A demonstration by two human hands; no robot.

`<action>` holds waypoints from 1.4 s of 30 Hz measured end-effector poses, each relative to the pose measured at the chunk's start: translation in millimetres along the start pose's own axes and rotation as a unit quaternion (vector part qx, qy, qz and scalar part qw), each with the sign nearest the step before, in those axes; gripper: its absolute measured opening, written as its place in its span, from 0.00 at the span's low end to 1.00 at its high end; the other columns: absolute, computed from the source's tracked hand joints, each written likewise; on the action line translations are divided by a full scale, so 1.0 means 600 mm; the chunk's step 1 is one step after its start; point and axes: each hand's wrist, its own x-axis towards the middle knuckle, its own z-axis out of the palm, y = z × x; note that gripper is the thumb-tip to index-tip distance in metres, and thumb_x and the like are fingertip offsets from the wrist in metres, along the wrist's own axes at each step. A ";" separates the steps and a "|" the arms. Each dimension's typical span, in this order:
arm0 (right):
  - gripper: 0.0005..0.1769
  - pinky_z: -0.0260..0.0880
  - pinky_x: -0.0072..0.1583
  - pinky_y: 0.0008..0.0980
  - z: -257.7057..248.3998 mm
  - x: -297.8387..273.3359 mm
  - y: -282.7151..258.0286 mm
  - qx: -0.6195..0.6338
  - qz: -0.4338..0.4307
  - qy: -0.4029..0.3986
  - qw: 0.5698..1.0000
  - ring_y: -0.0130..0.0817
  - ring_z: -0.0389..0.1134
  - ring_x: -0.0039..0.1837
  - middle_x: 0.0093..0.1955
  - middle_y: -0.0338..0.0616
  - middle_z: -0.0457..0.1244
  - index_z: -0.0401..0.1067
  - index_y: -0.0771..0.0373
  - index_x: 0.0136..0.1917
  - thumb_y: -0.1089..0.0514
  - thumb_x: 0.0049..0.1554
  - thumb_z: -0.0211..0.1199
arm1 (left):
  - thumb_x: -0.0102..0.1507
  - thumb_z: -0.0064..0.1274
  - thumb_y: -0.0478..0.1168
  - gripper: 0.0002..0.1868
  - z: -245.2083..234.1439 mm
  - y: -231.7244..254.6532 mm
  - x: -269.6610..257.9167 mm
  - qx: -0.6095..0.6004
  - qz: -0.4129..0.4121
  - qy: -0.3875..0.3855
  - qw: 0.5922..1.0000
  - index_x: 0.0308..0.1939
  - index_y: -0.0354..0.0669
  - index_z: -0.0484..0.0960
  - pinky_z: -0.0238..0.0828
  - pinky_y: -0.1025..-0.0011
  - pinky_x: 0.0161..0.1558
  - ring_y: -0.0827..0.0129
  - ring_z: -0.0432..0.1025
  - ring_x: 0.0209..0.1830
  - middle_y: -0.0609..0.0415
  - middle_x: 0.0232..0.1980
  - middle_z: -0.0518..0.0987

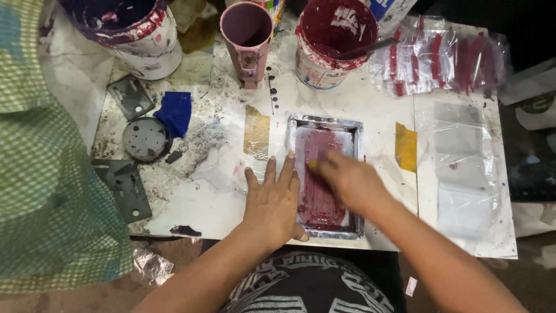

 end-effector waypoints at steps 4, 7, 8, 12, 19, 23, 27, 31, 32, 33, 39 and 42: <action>0.11 0.68 0.37 0.41 -0.020 -0.087 -0.058 0.033 -0.063 -0.060 0.996 0.46 0.67 0.39 0.43 0.40 0.59 0.71 0.57 0.47 0.56 0.64 0.47 | 0.51 0.76 0.57 0.59 -0.003 -0.001 0.001 -0.008 0.003 0.005 1.000 0.73 0.29 0.59 0.34 0.20 0.65 0.32 0.41 0.79 0.32 0.82 0.47; 0.13 0.65 0.36 0.38 -0.009 -0.119 -0.050 0.052 -0.090 -0.064 0.993 0.43 0.64 0.38 0.41 0.38 0.56 0.69 0.56 0.46 0.55 0.66 0.44 | 0.50 0.76 0.59 0.62 0.001 -0.002 0.001 0.002 0.007 0.006 1.000 0.74 0.28 0.57 0.34 0.20 0.65 0.32 0.42 0.79 0.33 0.82 0.46; 0.13 0.67 0.38 0.38 0.013 -0.127 -0.030 0.036 -0.065 -0.057 0.996 0.42 0.66 0.40 0.43 0.37 0.58 0.70 0.54 0.46 0.54 0.65 0.45 | 0.50 0.76 0.58 0.60 0.000 -0.001 -0.002 -0.005 0.007 0.007 1.000 0.73 0.28 0.58 0.34 0.20 0.65 0.32 0.42 0.79 0.32 0.82 0.46; 0.13 0.66 0.39 0.34 -0.011 -0.054 -0.022 0.049 -0.015 0.007 0.999 0.38 0.66 0.39 0.42 0.33 0.59 0.72 0.50 0.49 0.51 0.66 0.47 | 0.50 0.75 0.59 0.60 0.007 -0.003 0.001 0.000 0.008 0.018 1.000 0.73 0.29 0.59 0.35 0.19 0.64 0.32 0.42 0.79 0.33 0.82 0.47; 0.14 0.64 0.36 0.32 -0.019 -0.027 -0.041 0.053 -0.051 0.026 0.997 0.35 0.63 0.35 0.38 0.31 0.57 0.74 0.49 0.44 0.51 0.65 0.49 | 0.50 0.75 0.59 0.60 0.016 -0.007 0.006 0.001 0.009 0.011 1.000 0.73 0.28 0.58 0.36 0.18 0.64 0.32 0.42 0.79 0.34 0.82 0.46; 0.10 0.68 0.38 0.27 -0.058 -0.017 -0.023 0.057 0.029 0.058 0.996 0.32 0.67 0.36 0.38 0.31 0.60 0.78 0.45 0.48 0.49 0.65 0.56 | 0.50 0.75 0.58 0.60 0.013 -0.005 0.004 -0.001 0.013 0.019 1.000 0.73 0.27 0.59 0.36 0.18 0.64 0.31 0.44 0.78 0.33 0.82 0.48; 0.05 0.71 0.40 0.39 -0.065 0.018 0.026 0.033 0.065 0.073 0.995 0.44 0.70 0.38 0.40 0.37 0.63 0.78 0.50 0.49 0.52 0.62 0.63 | 0.50 0.76 0.58 0.60 0.009 -0.005 0.003 -0.004 0.013 0.018 1.000 0.73 0.26 0.59 0.36 0.18 0.64 0.30 0.43 0.78 0.31 0.82 0.47; 0.06 0.72 0.40 0.43 -0.044 0.060 0.057 -0.014 0.068 0.080 0.994 0.48 0.70 0.38 0.42 0.41 0.63 0.78 0.53 0.49 0.52 0.61 0.65 | 0.49 0.75 0.58 0.61 0.014 -0.006 0.004 -0.002 0.016 0.028 0.999 0.72 0.25 0.59 0.36 0.17 0.63 0.29 0.44 0.78 0.31 0.81 0.48; 0.06 0.71 0.39 0.39 -0.021 0.064 0.077 -0.033 0.078 0.072 0.994 0.42 0.70 0.37 0.42 0.36 0.63 0.78 0.50 0.49 0.50 0.62 0.64 | 0.49 0.75 0.59 0.62 0.015 -0.007 0.005 0.001 0.017 0.026 1.000 0.73 0.25 0.58 0.36 0.17 0.63 0.29 0.44 0.78 0.31 0.81 0.48; 0.06 0.71 0.39 0.34 0.004 0.065 0.095 -0.051 0.089 0.063 0.993 0.36 0.70 0.37 0.42 0.31 0.63 0.78 0.47 0.49 0.49 0.63 0.63 | 0.49 0.75 0.59 0.62 0.017 -0.006 0.005 0.003 0.018 0.023 1.000 0.73 0.25 0.58 0.36 0.17 0.63 0.29 0.44 0.78 0.31 0.81 0.47; 0.12 0.73 0.39 0.45 -0.037 0.023 0.014 -0.022 0.059 0.025 0.998 0.49 0.70 0.37 0.43 0.38 0.62 0.75 0.48 0.49 0.48 0.65 0.51 | 0.50 0.76 0.58 0.61 0.014 -0.009 0.007 -0.008 0.019 0.026 0.999 0.73 0.25 0.58 0.36 0.17 0.62 0.28 0.44 0.77 0.30 0.81 0.48; 0.14 0.69 0.36 0.42 -0.003 -0.084 -0.022 -0.013 -0.016 -0.023 1.000 0.45 0.68 0.37 0.43 0.36 0.58 0.72 0.50 0.52 0.52 0.64 0.45 | 0.49 0.76 0.57 0.61 0.015 -0.010 0.005 -0.021 0.021 0.034 0.999 0.72 0.26 0.58 0.35 0.17 0.63 0.28 0.44 0.77 0.31 0.81 0.48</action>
